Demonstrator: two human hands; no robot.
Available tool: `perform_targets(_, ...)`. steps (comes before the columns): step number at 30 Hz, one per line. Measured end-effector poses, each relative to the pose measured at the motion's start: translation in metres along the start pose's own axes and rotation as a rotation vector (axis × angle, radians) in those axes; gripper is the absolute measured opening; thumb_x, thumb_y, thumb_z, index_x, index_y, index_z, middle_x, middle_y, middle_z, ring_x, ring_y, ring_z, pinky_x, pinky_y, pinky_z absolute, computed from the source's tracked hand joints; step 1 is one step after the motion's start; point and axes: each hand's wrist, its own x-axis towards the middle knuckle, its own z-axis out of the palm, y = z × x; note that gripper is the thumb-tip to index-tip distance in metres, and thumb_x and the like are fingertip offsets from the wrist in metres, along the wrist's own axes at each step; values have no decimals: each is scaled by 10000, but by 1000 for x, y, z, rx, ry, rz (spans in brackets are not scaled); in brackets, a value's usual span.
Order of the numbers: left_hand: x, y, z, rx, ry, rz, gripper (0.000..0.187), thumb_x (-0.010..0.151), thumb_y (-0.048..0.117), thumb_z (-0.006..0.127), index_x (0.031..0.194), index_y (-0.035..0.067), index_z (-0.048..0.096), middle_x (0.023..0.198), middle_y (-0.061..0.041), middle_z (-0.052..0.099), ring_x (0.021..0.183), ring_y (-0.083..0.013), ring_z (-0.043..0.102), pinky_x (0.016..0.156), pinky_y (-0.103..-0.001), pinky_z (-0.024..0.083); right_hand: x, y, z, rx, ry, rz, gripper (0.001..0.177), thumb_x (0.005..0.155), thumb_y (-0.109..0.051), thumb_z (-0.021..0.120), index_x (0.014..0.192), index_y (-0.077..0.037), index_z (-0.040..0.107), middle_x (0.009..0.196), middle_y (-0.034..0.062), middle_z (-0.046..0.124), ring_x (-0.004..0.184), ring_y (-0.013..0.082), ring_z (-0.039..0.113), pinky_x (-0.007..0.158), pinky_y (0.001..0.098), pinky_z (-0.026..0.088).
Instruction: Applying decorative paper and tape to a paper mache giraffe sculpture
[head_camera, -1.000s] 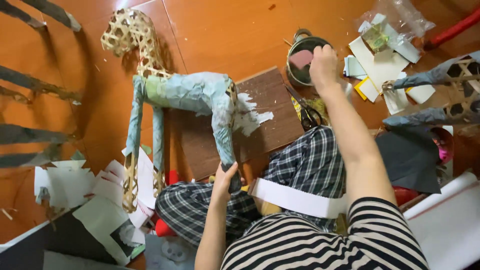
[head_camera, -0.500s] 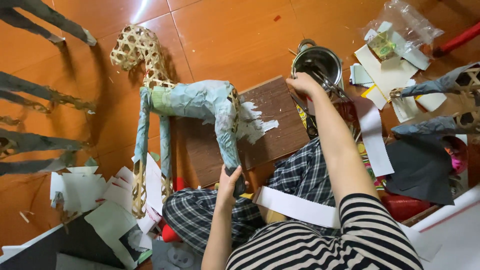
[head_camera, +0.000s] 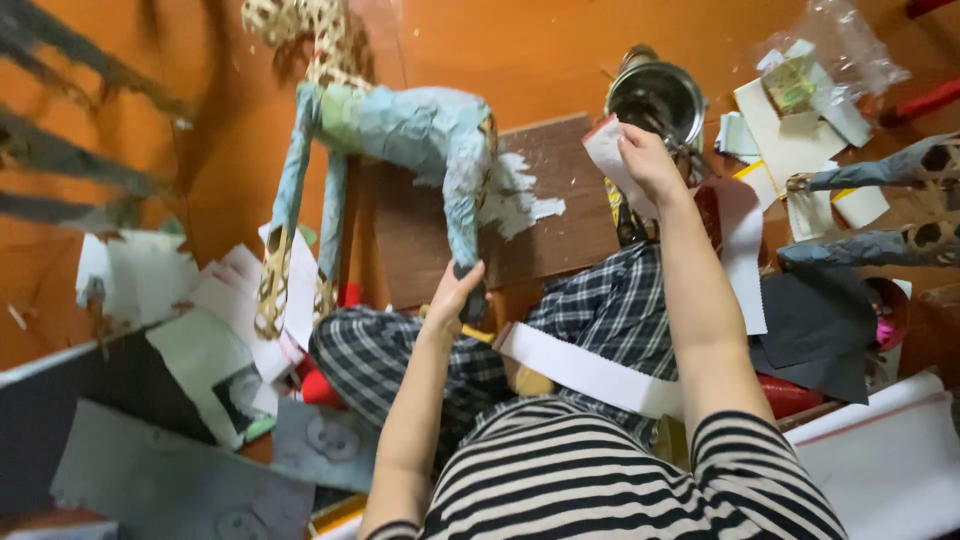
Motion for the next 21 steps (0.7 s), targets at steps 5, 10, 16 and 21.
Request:
perform_targets(5, 7, -2, -4, -23, 33, -39, 889, 1055, 646, 653, 1730, 214, 269, 1502, -285, 497, 1162, -370, 695, 900, -553, 676, -104, -50, 86, 259, 55, -174, 407, 1069, 30, 566, 1464, 89, 651, 1427, 350, 648, 1395, 353, 564, 1198, 559, 448)
perform_targets(10, -1, -5, -36, -38, 183, 66, 999, 1054, 853, 425, 1780, 257, 85, 1590, -340, 479, 1377, -480, 589, 1098, -610, 543, -198, -149, 179, 567, 16, -396, 512, 1093, 144, 426, 1546, 2, 618, 1579, 209, 610, 1506, 318, 487, 1278, 507, 385)
perform_targets(16, -40, -10, -56, 15, 183, 287, 697, 1118, 704, 455, 1078, 97, 797, 962, -47, 748, 916, -166, 759, 852, -328, 634, -223, -144, 230, -61, 103, -780, 402, 1090, -31, 628, 1477, -83, 725, 1593, 140, 638, 1551, 384, 497, 1329, 521, 241)
perform_targets(21, -22, -26, -57, 162, 272, 338, 237, 962, 330, 903, 1033, 115, 831, 879, 2, 740, 816, -84, 666, 722, -227, 586, -243, -145, 209, -24, 98, -709, 469, 1057, -254, 737, 1476, -45, 707, 1532, 151, 670, 1463, 384, 586, 1290, 504, 352)
